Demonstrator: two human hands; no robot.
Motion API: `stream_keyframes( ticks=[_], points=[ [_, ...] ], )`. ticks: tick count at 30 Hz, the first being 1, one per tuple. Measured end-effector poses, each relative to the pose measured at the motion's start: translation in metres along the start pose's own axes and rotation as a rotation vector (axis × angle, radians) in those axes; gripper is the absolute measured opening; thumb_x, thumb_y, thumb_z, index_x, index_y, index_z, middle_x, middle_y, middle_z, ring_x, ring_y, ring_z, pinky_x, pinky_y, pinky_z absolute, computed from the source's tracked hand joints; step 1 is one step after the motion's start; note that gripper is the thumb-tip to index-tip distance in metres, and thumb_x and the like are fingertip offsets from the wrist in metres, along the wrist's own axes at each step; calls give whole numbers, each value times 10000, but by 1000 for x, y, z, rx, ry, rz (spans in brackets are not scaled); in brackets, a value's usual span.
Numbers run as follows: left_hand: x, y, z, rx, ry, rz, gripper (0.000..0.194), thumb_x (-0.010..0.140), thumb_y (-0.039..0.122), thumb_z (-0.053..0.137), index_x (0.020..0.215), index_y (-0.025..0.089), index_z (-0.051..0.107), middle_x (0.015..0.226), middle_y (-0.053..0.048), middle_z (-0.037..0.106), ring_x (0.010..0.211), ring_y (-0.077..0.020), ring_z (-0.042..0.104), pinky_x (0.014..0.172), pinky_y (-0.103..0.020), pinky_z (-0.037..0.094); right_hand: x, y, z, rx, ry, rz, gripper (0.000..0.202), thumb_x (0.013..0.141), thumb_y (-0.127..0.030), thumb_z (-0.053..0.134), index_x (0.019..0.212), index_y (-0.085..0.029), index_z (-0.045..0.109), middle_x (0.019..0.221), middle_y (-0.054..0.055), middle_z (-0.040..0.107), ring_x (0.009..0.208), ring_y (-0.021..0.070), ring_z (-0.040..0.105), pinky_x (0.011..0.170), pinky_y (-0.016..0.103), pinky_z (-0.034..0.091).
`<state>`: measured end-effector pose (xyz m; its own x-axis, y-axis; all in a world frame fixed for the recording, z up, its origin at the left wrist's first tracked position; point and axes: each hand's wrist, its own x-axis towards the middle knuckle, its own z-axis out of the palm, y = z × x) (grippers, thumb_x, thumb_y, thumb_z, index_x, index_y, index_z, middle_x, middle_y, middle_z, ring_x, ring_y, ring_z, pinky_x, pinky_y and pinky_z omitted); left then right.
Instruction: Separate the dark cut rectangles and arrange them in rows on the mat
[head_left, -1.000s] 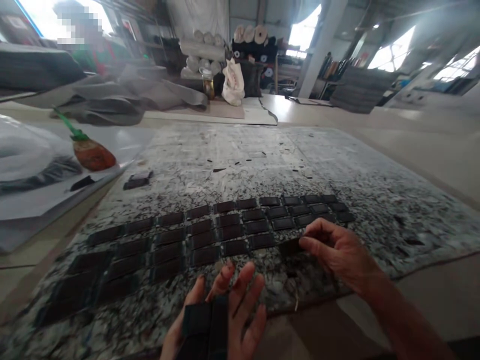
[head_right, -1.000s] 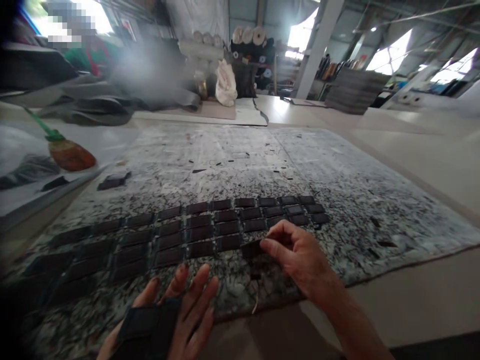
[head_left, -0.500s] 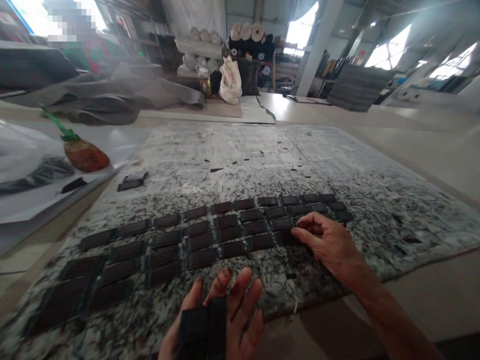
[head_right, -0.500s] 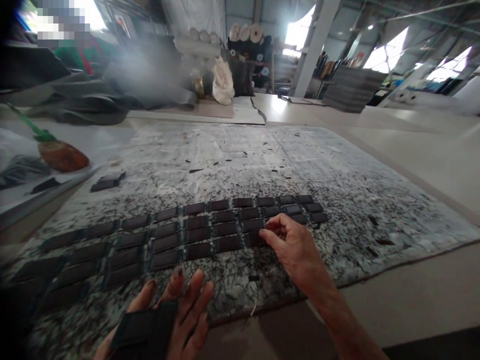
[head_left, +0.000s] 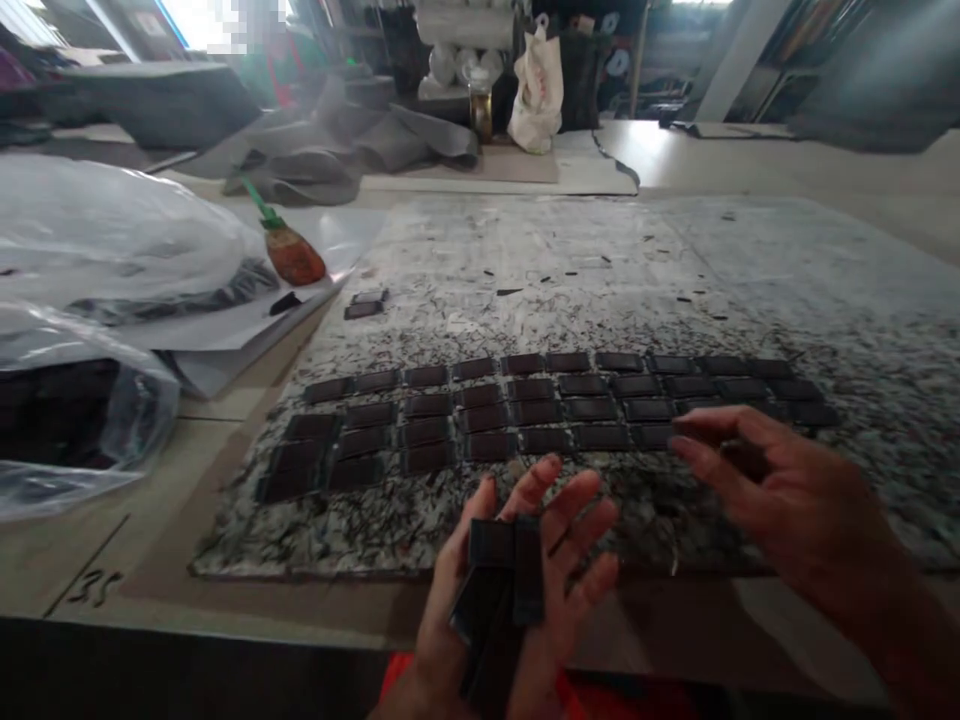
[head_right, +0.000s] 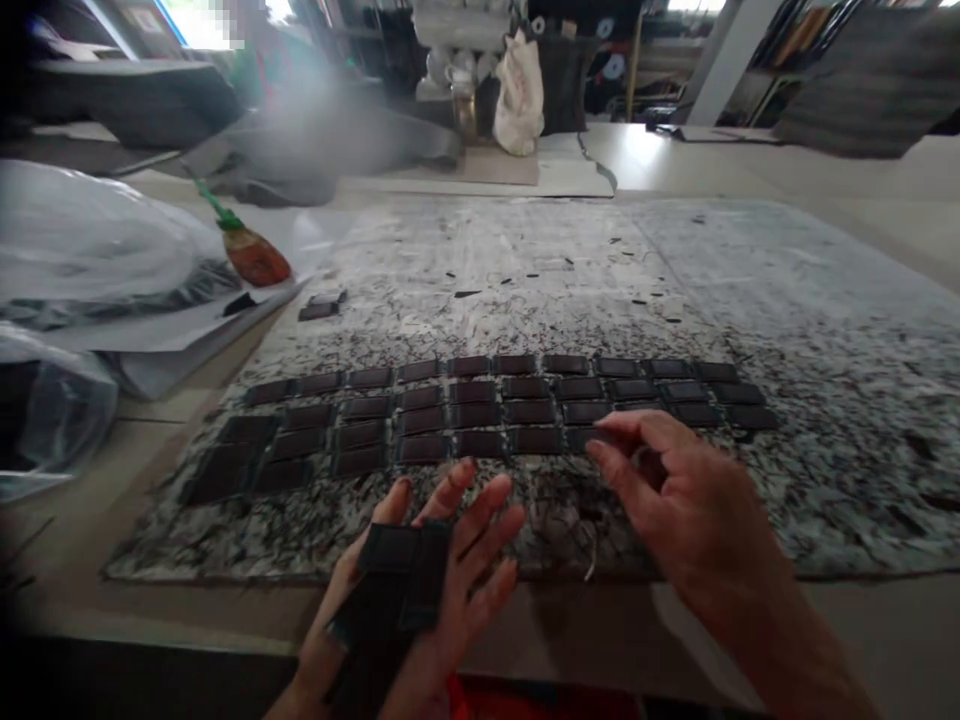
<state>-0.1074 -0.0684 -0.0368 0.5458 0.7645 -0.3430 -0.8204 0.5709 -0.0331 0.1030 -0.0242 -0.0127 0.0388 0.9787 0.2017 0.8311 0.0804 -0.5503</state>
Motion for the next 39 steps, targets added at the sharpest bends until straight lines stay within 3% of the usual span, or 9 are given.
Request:
stream_keyframes(
  ticks=[6, 12, 18, 22, 24, 27, 29, 33, 39],
  points=[
    [0, -1, 4, 78, -51, -17, 456, 923, 432, 296, 1227, 199, 543, 1188, -79, 621, 1120, -202, 545, 806, -241, 465, -26, -58, 11, 230, -507, -361, 270, 844, -166, 513, 1091, -261, 567, 1047, 33, 583, 910, 175, 585, 763, 278, 488],
    [2, 6, -4, 307, -144, 33, 499, 945, 400, 207, 1191, 191, 588, 1176, -51, 638, 1140, -210, 533, 962, -303, 400, -20, -72, 17, 153, -612, -355, 320, 787, -202, 616, 1101, -250, 576, 1098, 19, 578, 972, 189, 561, 809, 287, 479],
    [14, 23, -29, 311, -307, -83, 583, 917, 488, 191, 1289, 142, 477, 1321, -102, 511, 1209, -265, 471, 1026, -384, 345, -19, -69, 18, 259, -529, -210, 192, 717, -230, 690, 876, -185, 592, 905, 11, 608, 780, 163, 577, 688, 263, 468],
    [17, 23, -34, 274, -333, -135, 569, 902, 516, 130, 1266, 296, 507, 1313, 2, 526, 1293, -227, 355, 1050, -412, 294, -21, -49, 9, 707, -581, 50, 77, 744, -161, 632, 773, -190, 566, 719, -46, 596, 640, 99, 569, 571, 184, 427],
    [20, 21, -33, 263, -341, -144, 642, 869, 601, 80, 1244, 328, 523, 1329, 18, 505, 1296, -218, 345, 1051, -421, 281, -16, -25, -1, 855, -466, 185, 80, 746, -196, 627, 753, -183, 549, 671, -50, 570, 540, 76, 526, 496, 169, 410],
    [25, 17, -31, 215, -406, -164, 755, 827, 674, 53, 1262, 259, 510, 1391, -43, 405, 1300, -214, 336, 1065, -385, 247, -2, 20, -17, 737, -92, 328, 222, 693, -345, 676, 767, -182, 545, 597, -66, 516, 367, 45, 373, 332, 164, 311],
    [28, 16, -31, 196, -473, -179, 789, 820, 674, 18, 1285, 236, 483, 1410, -59, 359, 1310, -208, 316, 1069, -370, 236, 7, 46, -23, 672, 18, 360, 296, 659, -401, 691, 793, -183, 542, 637, -50, 540, 365, 52, 388, 316, 179, 318],
    [32, 16, -34, 207, -539, -188, 846, 800, 678, -41, 1304, 223, 463, 1422, -54, 343, 1324, -214, 291, 1076, -379, 226, 16, 70, -21, 579, 67, 375, 343, 667, -443, 675, 843, -174, 556, 663, -24, 582, 361, 72, 420, 323, 211, 350],
    [32, 18, -39, 184, -548, -196, 817, 816, 671, -7, 1295, 221, 478, 1425, -55, 340, 1327, -220, 283, 1078, -378, 217, 16, 65, -9, 428, 79, 350, 292, 741, -424, 601, 881, -171, 561, 726, 9, 619, 388, 90, 445, 340, 221, 353]
  ],
)
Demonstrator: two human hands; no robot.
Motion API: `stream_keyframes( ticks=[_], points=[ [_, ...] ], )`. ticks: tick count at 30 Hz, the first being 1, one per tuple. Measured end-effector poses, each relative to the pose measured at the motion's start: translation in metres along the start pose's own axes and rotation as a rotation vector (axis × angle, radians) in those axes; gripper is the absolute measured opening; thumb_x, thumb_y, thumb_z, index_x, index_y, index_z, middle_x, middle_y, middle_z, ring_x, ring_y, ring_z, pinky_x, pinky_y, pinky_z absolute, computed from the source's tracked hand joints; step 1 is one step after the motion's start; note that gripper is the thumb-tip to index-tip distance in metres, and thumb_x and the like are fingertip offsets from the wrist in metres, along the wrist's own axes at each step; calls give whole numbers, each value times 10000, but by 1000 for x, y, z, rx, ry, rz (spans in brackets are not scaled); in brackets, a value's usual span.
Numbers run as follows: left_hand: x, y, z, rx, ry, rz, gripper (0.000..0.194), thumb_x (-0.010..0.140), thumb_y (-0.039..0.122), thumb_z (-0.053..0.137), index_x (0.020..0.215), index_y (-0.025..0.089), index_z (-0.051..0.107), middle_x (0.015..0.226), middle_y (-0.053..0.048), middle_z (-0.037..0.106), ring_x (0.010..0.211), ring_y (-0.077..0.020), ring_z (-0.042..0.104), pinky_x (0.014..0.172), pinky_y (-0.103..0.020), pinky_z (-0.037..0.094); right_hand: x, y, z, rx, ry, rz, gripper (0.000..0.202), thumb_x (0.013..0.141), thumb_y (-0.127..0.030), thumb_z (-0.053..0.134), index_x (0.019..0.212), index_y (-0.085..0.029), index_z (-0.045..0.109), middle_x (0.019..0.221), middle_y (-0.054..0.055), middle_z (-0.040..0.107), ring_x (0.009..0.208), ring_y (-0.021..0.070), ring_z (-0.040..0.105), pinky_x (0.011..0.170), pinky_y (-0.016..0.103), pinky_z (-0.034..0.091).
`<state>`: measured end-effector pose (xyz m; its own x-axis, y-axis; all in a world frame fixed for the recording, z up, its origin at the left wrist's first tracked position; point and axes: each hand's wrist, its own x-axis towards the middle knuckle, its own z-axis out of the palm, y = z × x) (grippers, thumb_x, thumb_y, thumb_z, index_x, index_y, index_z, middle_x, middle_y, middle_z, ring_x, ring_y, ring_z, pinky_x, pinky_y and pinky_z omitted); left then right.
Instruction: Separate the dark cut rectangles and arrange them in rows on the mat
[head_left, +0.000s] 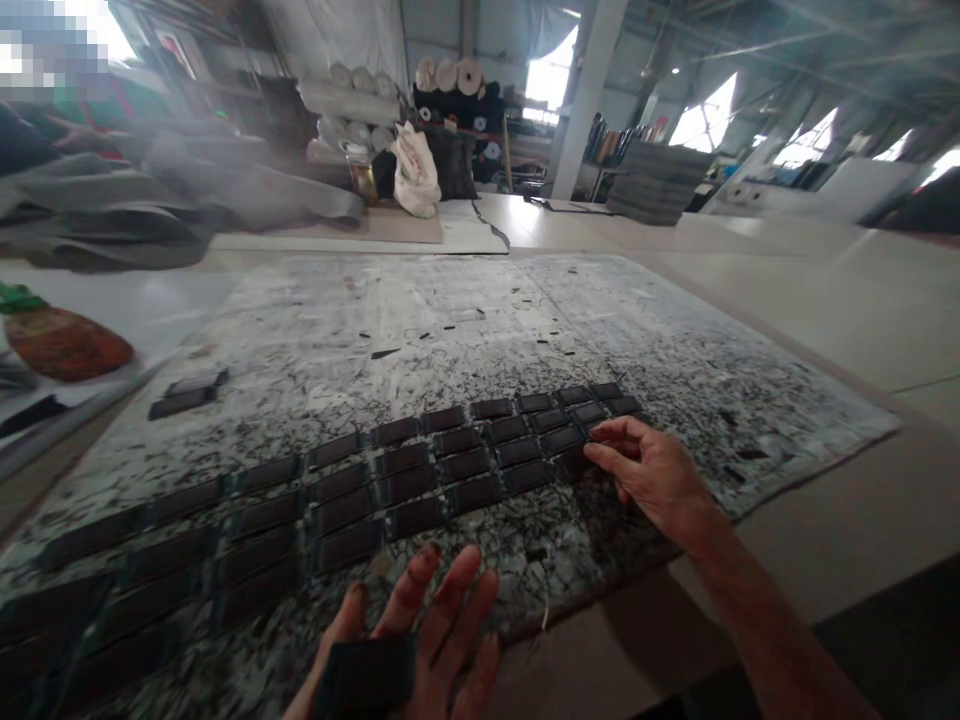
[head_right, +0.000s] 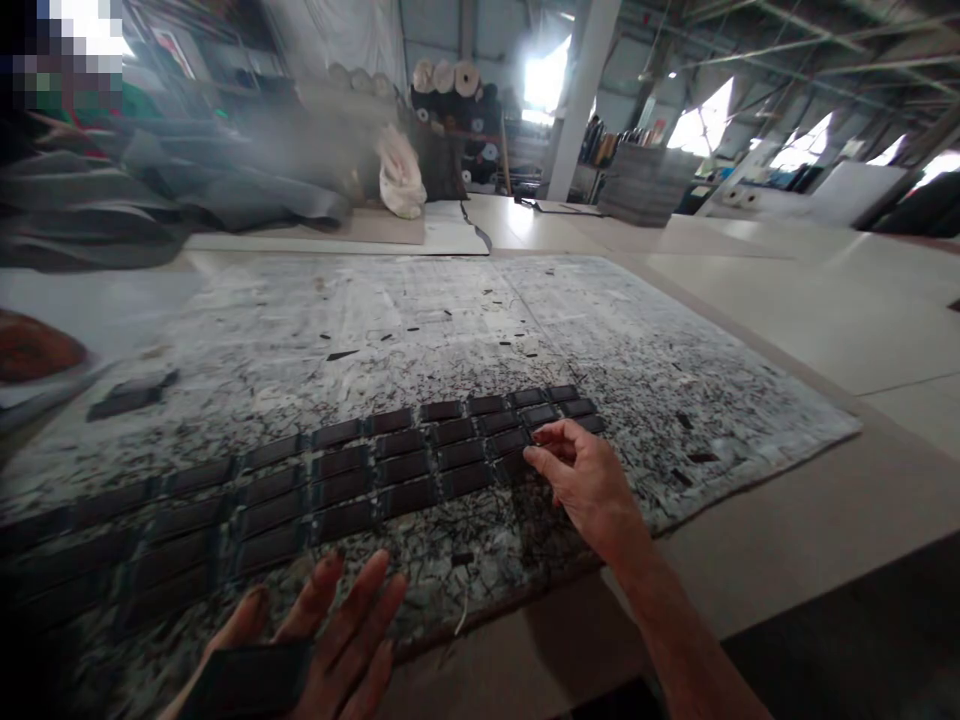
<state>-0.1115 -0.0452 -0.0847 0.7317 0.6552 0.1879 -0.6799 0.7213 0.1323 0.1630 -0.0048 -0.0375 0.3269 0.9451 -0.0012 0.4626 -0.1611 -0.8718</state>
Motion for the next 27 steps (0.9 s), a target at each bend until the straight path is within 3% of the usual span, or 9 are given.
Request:
stream_keyframes(
  ticks=[5, 9, 11, 13, 16, 18, 22, 24, 27],
  points=[
    [2, 1, 5, -40, 70, -3, 658, 874, 601, 155, 1253, 216, 528, 1397, -61, 393, 1309, -220, 329, 1066, -376, 247, 3, -4, 1, -197, 63, -58, 255, 738, -399, 583, 851, -173, 615, 768, 52, 659, 637, 187, 592, 550, 286, 447],
    [2, -6, 27, -146, 333, 28, 508, 911, 470, 257, 1115, 209, 642, 1287, -69, 543, 1229, -213, 451, 1016, -356, 318, -1, -7, -1, -319, 116, -71, 340, 685, -448, 586, 867, -165, 631, 817, 76, 664, 656, 217, 592, 653, 351, 440],
    [4, -11, 39, -184, 494, 58, 493, 890, 495, 317, 1017, 192, 684, 1195, -91, 623, 1169, -241, 509, 975, -370, 359, -6, -10, -2, -361, 148, -60, 394, 649, -485, 599, 870, -160, 628, 836, 93, 655, 621, 229, 578, 644, 384, 434],
    [6, -15, 46, -193, 553, 100, 474, 882, 499, 344, 1011, 184, 674, 1149, -104, 647, 1118, -255, 544, 922, -373, 397, -15, -17, 0, -400, 132, -67, 385, 652, -508, 613, 861, -185, 633, 793, 73, 651, 573, 226, 560, 597, 380, 430],
    [8, -18, 50, -180, 591, 129, 434, 897, 449, 351, 1022, 167, 657, 1136, -121, 645, 1102, -264, 551, 905, -376, 407, -36, -35, 13, -384, -23, -256, 259, 769, -454, 568, 878, -228, 633, 744, 34, 633, 585, 205, 567, 572, 333, 456],
    [10, -19, 52, -166, 597, 146, 389, 898, 410, 379, 1029, 165, 651, 1120, -120, 650, 1075, -255, 570, 896, -370, 419, -54, -52, 29, -277, -238, -463, 170, 837, -337, 525, 936, -236, 619, 825, 38, 626, 670, 194, 590, 594, 302, 477],
    [14, -22, 56, -133, 621, 177, 204, 849, 244, 501, 876, 152, 681, 797, -39, 709, 696, -115, 651, 730, -219, 487, -77, -83, 65, -185, -605, -632, 299, 851, -110, 492, 1116, -235, 552, 1009, 41, 585, 847, 167, 598, 726, 276, 508],
    [12, -24, 56, -108, 639, 187, 149, 816, 181, 541, 802, 149, 686, 693, -7, 691, 604, -77, 625, 629, -147, 473, -80, -93, 77, -250, -672, -671, 316, 824, -95, 553, 1111, -228, 555, 1014, 40, 575, 837, 171, 595, 725, 282, 514],
    [-3, -20, 47, -38, 670, 192, 118, 784, 149, 584, 756, 153, 698, 671, -7, 697, 653, -115, 643, 604, -157, 483, -79, -99, 84, -337, -722, -772, 257, 838, -99, 560, 1054, -236, 572, 979, 22, 571, 780, 154, 588, 639, 243, 505]
  ],
)
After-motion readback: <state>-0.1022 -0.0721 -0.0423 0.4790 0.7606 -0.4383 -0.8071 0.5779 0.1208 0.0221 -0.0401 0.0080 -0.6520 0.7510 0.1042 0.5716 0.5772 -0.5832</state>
